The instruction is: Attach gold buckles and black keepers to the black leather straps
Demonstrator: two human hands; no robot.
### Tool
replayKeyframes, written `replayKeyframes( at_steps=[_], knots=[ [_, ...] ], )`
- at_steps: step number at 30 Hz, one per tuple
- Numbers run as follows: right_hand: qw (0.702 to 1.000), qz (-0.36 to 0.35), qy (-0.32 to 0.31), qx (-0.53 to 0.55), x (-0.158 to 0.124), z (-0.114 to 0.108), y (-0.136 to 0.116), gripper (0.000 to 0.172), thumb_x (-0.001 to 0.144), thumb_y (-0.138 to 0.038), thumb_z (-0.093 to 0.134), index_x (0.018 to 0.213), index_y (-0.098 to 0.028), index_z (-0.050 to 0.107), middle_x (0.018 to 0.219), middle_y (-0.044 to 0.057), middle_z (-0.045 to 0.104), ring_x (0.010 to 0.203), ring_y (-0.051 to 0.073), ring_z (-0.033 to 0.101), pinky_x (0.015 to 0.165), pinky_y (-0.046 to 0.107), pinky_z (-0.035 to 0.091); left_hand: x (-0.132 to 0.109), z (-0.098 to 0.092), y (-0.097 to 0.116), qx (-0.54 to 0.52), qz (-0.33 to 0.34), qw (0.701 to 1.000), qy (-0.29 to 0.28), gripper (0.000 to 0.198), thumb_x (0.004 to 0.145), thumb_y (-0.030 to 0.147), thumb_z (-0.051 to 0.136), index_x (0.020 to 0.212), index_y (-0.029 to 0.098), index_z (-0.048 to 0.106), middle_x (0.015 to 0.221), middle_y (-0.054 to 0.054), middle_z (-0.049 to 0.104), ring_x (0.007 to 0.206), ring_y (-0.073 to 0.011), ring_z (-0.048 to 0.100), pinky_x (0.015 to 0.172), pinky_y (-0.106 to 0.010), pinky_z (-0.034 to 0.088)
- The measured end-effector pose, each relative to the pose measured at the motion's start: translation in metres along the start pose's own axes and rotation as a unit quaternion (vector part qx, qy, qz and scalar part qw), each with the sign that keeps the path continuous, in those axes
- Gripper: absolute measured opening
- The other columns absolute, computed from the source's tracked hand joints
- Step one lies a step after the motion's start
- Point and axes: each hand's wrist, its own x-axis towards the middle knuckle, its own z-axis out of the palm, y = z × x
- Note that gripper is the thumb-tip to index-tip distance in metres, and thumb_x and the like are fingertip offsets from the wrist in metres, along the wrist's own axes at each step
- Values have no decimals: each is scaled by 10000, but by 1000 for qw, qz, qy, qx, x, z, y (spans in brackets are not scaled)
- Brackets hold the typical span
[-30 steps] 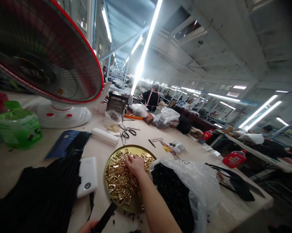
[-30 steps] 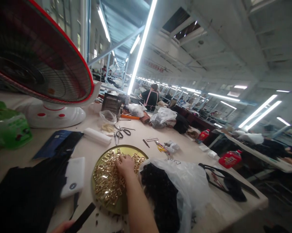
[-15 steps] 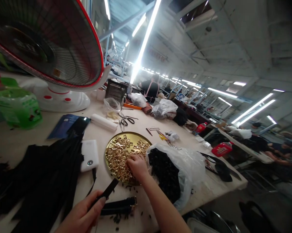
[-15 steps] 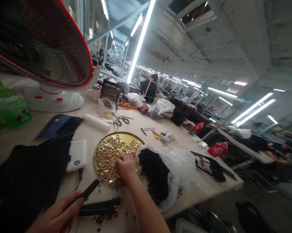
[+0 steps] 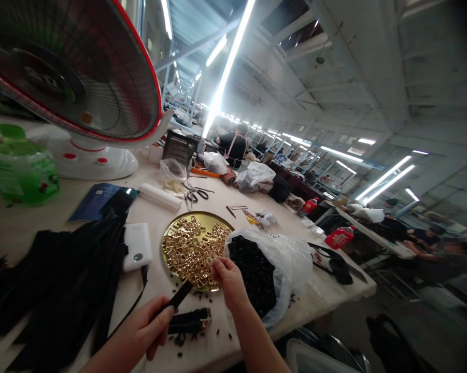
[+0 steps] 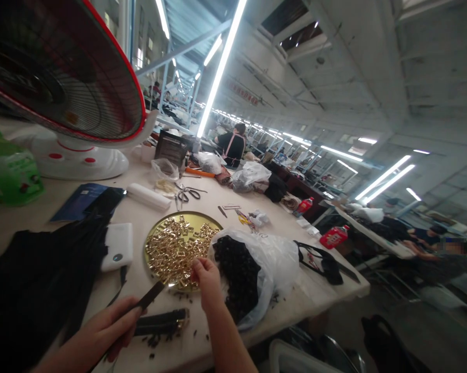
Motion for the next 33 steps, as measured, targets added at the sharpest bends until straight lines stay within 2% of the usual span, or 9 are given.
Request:
replayKeyframes(
  at_steps=[2, 5, 7, 13, 17, 22, 27, 31, 33],
  knots=[
    [992, 54, -6, 115, -19, -2, -7, 335, 799, -429, 507, 943, -135, 578, 706, 16, 588, 549, 101, 540, 558, 244, 465, 8, 7, 3, -5, 6, 1000, -3, 388, 714, 575, 441, 723, 189, 479, 423, 109, 422, 333, -58, 333, 379, -177, 247],
    [927, 164, -27, 335, -46, -2, -23, 334, 647, -359, 705, 895, -153, 618, 731, 5, 604, 544, 78, 532, 572, 227, 456, 20, 17, 10, -19, 14, 1000, 14, 363, 691, 546, 492, 759, 189, 493, 399, 125, 379, 332, -67, 327, 375, -185, 268],
    [903, 189, -47, 382, -59, -1, -33, 336, 611, -331, 739, 879, -153, 642, 736, 9, 625, 541, 76, 530, 577, 229, 449, 25, 23, 14, -21, 13, 1000, 18, 357, 678, 521, 518, 793, 183, 508, 405, 125, 380, 331, -70, 335, 367, -186, 267],
    [916, 178, -101, 345, -73, 10, -36, 354, 623, -375, 715, 893, -158, 644, 643, -19, 614, 469, 73, 515, 502, 220, 415, 29, 27, 15, 28, -3, 1000, 8, 329, 657, 482, 532, 759, 169, 519, 475, 77, 507, 341, -64, 359, 343, -181, 275],
    [910, 177, -109, 360, -76, 14, -33, 312, 621, -377, 711, 828, -175, 597, 616, -39, 588, 461, 73, 505, 463, 202, 399, 27, 26, 13, 62, -11, 998, 22, 324, 658, 478, 520, 733, 163, 522, 468, 78, 501, 341, -62, 348, 336, -178, 261],
    [891, 173, -192, 374, -83, 6, -33, 287, 610, -317, 730, 807, -170, 584, 603, -52, 550, 508, 67, 482, 506, 193, 394, 25, 25, 15, 54, -35, 998, 8, 353, 671, 513, 515, 752, 170, 533, 428, 111, 398, 336, -59, 313, 335, -175, 227],
    [902, 158, -272, 294, -90, -5, -30, 167, 682, -307, 664, 765, -169, 621, 579, -58, 495, 476, 52, 401, 470, 182, 319, 22, 24, 16, 113, -2, 994, 11, 282, 690, 457, 489, 685, 176, 509, 439, 99, 420, 345, -65, 333, 341, -183, 247],
    [935, 86, -214, 269, -95, -9, -31, 120, 649, -269, 694, 728, -188, 654, 823, 3, 570, 743, 130, 536, 676, 246, 411, 23, 23, 9, 119, -1, 993, -1, 264, 710, 439, 458, 703, 179, 504, 456, 97, 421, 341, -67, 339, 333, -180, 249],
    [938, 68, -186, 285, -97, -7, -32, 104, 658, -272, 691, 708, -187, 658, 910, 29, 585, 872, 169, 550, 772, 283, 411, 23, 22, 6, 121, -12, 993, -4, 262, 714, 434, 447, 728, 178, 502, 445, 106, 400, 328, -64, 323, 326, -177, 232]
  ],
)
